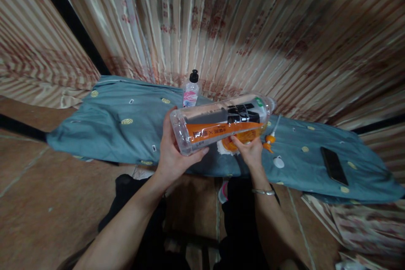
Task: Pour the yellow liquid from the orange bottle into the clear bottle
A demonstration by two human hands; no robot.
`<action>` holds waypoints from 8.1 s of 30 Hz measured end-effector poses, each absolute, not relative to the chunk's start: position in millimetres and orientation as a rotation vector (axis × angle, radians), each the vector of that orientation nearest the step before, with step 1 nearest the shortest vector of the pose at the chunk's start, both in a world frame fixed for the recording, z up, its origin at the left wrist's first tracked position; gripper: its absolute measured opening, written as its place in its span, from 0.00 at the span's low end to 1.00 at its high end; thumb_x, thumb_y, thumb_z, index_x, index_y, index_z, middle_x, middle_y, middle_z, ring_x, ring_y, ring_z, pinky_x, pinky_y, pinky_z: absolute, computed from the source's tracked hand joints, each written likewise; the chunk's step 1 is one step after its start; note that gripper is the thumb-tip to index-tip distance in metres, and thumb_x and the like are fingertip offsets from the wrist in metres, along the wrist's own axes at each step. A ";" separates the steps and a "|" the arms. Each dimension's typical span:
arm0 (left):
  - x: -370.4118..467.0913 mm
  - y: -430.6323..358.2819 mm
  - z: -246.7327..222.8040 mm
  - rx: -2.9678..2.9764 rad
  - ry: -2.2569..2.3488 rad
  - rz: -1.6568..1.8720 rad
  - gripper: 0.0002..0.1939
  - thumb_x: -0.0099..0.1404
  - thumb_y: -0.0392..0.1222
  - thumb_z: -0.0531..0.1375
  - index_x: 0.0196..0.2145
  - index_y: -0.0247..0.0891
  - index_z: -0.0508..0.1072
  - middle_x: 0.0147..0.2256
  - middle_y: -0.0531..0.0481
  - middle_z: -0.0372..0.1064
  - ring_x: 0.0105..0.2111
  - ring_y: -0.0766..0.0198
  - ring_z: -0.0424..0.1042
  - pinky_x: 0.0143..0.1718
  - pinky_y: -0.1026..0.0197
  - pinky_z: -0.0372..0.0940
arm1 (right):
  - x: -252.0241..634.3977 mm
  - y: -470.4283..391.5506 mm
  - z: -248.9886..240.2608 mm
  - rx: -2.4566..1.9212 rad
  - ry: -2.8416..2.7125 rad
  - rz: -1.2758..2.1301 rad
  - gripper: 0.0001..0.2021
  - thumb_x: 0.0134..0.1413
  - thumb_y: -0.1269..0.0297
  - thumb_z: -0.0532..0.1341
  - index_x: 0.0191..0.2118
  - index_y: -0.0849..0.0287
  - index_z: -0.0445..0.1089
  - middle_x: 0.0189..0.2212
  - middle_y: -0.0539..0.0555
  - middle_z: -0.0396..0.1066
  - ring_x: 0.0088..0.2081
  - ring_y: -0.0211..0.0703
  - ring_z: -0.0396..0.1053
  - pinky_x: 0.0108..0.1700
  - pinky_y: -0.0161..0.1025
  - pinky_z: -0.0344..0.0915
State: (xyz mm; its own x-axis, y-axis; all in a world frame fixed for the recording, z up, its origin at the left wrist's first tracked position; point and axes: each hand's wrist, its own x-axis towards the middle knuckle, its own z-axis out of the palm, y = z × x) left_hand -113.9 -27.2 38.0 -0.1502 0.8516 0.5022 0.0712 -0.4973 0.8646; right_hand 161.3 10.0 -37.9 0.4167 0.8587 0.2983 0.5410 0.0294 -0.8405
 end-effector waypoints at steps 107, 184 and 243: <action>-114.7 -25.4 34.1 1.567 1.027 1.705 0.57 0.51 0.62 0.77 0.70 0.46 0.57 0.65 0.36 0.65 0.63 0.41 0.72 0.63 0.39 0.70 | 159.8 8.9 -33.0 -1.701 -1.248 0.367 0.37 0.38 0.38 0.74 0.49 0.62 0.74 0.44 0.67 0.82 0.50 0.66 0.80 0.54 0.57 0.76; -114.4 -25.8 34.9 1.554 1.035 1.711 0.56 0.50 0.60 0.77 0.70 0.46 0.58 0.65 0.37 0.65 0.63 0.43 0.72 0.64 0.41 0.70 | 159.0 8.6 -30.7 -1.683 -1.263 0.368 0.36 0.39 0.38 0.73 0.49 0.61 0.73 0.47 0.66 0.81 0.51 0.65 0.79 0.57 0.58 0.74; -115.0 -24.4 35.8 1.623 1.044 1.741 0.55 0.51 0.62 0.76 0.69 0.45 0.58 0.64 0.35 0.67 0.62 0.42 0.73 0.63 0.41 0.71 | 160.0 9.2 -33.8 -1.663 -1.276 0.334 0.36 0.40 0.39 0.73 0.50 0.62 0.73 0.47 0.66 0.81 0.49 0.64 0.80 0.54 0.56 0.76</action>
